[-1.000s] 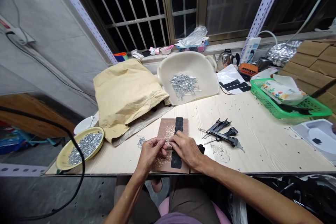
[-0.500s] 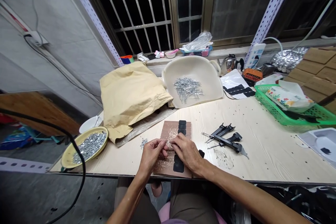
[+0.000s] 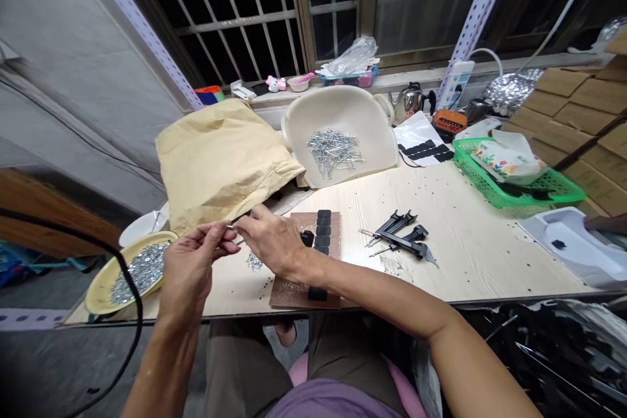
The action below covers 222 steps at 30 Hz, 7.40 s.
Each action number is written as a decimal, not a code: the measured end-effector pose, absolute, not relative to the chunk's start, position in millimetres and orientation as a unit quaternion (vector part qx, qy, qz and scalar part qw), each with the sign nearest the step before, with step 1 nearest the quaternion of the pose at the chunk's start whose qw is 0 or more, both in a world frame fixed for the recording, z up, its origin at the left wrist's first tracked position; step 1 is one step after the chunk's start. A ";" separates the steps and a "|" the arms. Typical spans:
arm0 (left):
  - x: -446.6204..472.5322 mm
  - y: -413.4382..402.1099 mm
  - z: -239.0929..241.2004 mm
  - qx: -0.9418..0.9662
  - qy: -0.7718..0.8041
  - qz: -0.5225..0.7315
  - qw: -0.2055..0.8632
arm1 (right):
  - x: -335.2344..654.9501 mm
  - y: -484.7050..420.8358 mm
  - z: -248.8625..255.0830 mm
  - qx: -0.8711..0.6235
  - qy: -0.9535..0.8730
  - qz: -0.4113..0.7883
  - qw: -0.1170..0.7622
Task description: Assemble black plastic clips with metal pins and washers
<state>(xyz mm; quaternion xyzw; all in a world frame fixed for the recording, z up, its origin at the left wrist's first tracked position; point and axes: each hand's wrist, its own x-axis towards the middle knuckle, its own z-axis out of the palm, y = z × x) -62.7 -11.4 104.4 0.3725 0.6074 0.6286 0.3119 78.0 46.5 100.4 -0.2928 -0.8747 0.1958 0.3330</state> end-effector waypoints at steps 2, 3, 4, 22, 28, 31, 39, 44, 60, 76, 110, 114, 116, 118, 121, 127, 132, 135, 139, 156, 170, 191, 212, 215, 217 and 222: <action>-60.9 -16.0 95.5 0.356 0.615 0.607 0.354 | 81.2 43.8 91.5 -0.289 -0.880 0.206 0.314; -56.9 -18.0 86.5 0.349 0.620 0.595 0.374 | 86.6 42.0 82.2 -0.292 -0.882 0.211 0.304; -51.2 -19.6 76.0 0.346 0.624 0.580 0.393 | 94.0 40.3 71.1 -0.298 -0.882 0.216 0.294; 3.7 -13.4 16.7 0.331 0.597 0.490 0.543 | 175.6 27.9 19.0 -0.384 -0.873 0.196 0.229; 5.6 -13.4 19.4 0.345 0.597 0.487 0.536 | 177.5 28.2 21.0 -0.384 -0.877 0.173 0.230; 6.3 -12.9 20.9 0.353 0.595 0.487 0.532 | 177.9 27.0 22.5 -0.391 -0.877 0.162 0.228; 6.2 -11.3 27.0 0.419 0.624 0.474 0.460 | 176.1 28.7 27.2 -0.397 -0.851 0.239 0.246; 6.5 -10.7 30.1 0.419 0.616 0.476 0.466 | 174.2 29.8 28.3 -0.411 -0.836 0.257 0.258; 3.8 -6.1 22.0 0.386 0.586 0.480 0.527 | 169.3 36.6 20.7 -0.393 -0.788 0.363 0.306; 7.5 -2.1 19.1 0.365 0.610 0.497 0.497 | 199.2 51.8 12.6 -0.405 -0.822 0.256 0.309; -0.3 -9.1 -3.9 0.531 0.710 0.409 0.216 | 206.3 91.2 -3.8 -0.191 -0.959 0.064 0.201; -0.6 -10.1 -5.5 0.525 0.715 0.413 0.208 | 205.0 99.9 3.2 -0.314 -0.918 0.081 0.228; -1.2 -10.2 -6.9 0.522 0.717 0.411 0.210 | 203.5 97.4 6.0 -0.255 -0.940 0.107 0.199; -2.1 -9.9 -8.6 0.522 0.719 0.405 0.215 | 201.8 96.5 7.7 -0.189 -0.959 0.122 0.171; -3.4 -9.3 -10.7 0.523 0.720 0.402 0.215 | 199.3 107.1 9.0 -0.241 -0.945 0.114 0.191; -3.9 -9.3 -11.5 0.512 0.724 0.408 0.217 | 197.9 111.3 3.2 -0.194 -0.962 0.110 0.157; -3.8 -9.1 -11.6 0.513 0.720 0.412 0.220 | 198.2 128.8 1.4 -0.317 -0.920 0.114 0.201; -4.0 -8.7 -12.3 0.507 0.722 0.413 0.225 | 198.4 142.5 -1.8 -0.323 -0.923 0.094 0.188; -3.8 -8.1 -12.2 0.505 0.721 0.418 0.226 | 197.2 135.5 -5.8 -0.316 -0.926 0.078 0.189; -7.1 -6.5 -8.3 0.519 0.731 0.392 0.206 | 231.7 114.7 22.5 -0.386 -0.889 0.085 0.233; -9.3 -1.7 -6.4 0.497 0.755 0.365 0.224 | 323.8 107.9 40.1 -0.505 -0.818 0.135 0.241; -7.4 -2.9 -7.4 0.528 0.734 0.382 0.193 | 279.1 105.2 32.0 -0.545 -0.839 -0.014 -0.002; -9.1 -3.0 -8.0 0.529 0.717 0.400 0.217 | 294.0 82.2 36.5 -0.308 -0.936 -0.101 -0.137; -7.9 -3.4 -7.5 0.530 0.712 0.406 0.218 | 288.4 84.0 35.4 -0.284 -0.940 -0.106 -0.155; -7.5 -3.6 -7.8 0.527 0.714 0.405 0.221 | 285.7 86.7 34.5 -0.268 -0.944 -0.106 -0.161; -8.4 -3.6 -10.0 0.525 0.717 0.402 0.220 | 281.2 93.4 28.5 -0.265 -0.947 -0.112 -0.147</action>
